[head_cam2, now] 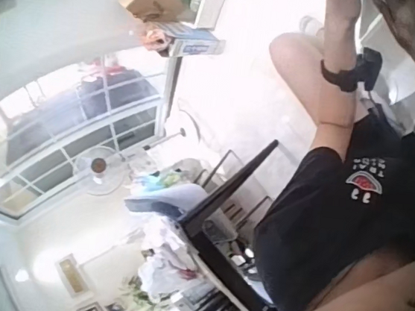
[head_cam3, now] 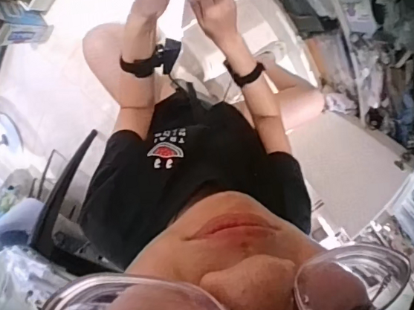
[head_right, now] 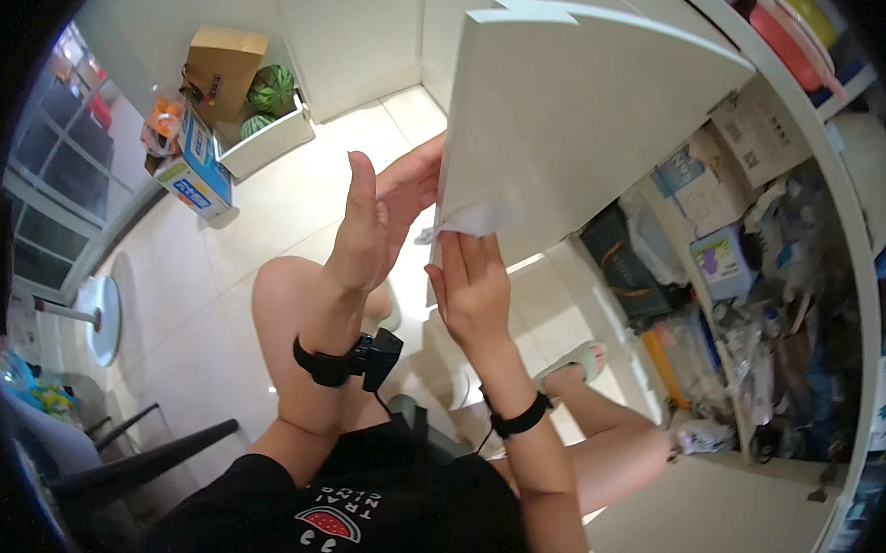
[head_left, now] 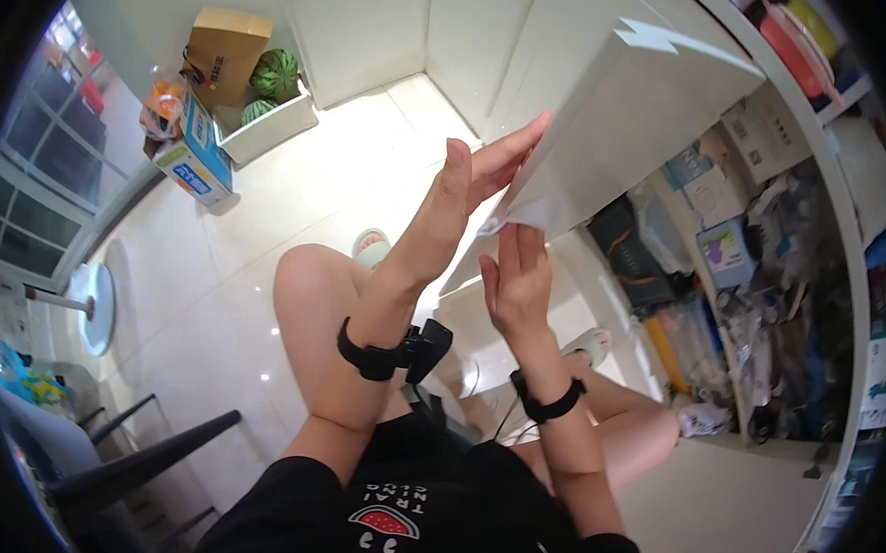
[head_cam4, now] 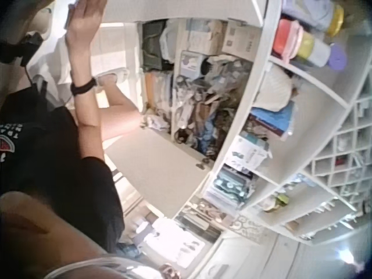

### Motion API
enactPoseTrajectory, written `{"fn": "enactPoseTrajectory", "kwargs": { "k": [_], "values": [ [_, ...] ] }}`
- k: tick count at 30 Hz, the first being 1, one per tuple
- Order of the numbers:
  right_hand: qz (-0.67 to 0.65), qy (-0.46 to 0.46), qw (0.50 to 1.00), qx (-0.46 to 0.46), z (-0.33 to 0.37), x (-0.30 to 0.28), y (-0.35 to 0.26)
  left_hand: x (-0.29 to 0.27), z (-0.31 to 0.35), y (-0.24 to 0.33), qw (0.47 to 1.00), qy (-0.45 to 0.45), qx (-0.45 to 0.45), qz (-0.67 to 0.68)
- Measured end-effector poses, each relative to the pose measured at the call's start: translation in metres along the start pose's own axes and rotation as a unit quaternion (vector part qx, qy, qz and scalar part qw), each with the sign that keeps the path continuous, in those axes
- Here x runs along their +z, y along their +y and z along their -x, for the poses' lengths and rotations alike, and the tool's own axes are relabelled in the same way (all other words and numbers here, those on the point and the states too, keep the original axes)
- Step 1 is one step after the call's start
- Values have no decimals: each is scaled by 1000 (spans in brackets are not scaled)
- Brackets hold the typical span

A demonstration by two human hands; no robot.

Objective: Cleaning the hinges, edges, and surface of a cabinet door using a wipe.

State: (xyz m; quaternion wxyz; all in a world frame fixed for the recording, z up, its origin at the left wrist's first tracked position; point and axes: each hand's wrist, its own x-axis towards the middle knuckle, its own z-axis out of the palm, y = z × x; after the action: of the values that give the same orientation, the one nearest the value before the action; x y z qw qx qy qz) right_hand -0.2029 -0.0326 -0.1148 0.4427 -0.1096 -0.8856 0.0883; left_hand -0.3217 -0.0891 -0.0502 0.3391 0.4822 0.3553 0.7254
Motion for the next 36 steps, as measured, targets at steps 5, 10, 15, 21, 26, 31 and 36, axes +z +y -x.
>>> {"fn": "enactPoseTrajectory", "kwargs": {
  "k": [5,10,15,21,26,31,36],
  "values": [
    [36,177,982,-49,-50,-26,-17,-9,10,1,1000,-8,-10,9],
    [-82,279,957,8,-70,-17,-25,1,8,-1,1000,5,1,30],
    [-205,241,935,158,-21,7,-15,1,8,-8,999,-1,24,34],
    [-179,341,922,47,-138,-54,-36,-2,8,-1,998,-1,43,39],
    [-132,296,944,67,-70,-18,-13,-4,15,-7,999,0,1,43],
    [-132,194,959,161,-30,-7,-17,2,11,-4,1000,8,8,-2],
    [-142,346,923,94,-136,-64,-39,9,9,-17,996,31,81,30]
  ]
}}
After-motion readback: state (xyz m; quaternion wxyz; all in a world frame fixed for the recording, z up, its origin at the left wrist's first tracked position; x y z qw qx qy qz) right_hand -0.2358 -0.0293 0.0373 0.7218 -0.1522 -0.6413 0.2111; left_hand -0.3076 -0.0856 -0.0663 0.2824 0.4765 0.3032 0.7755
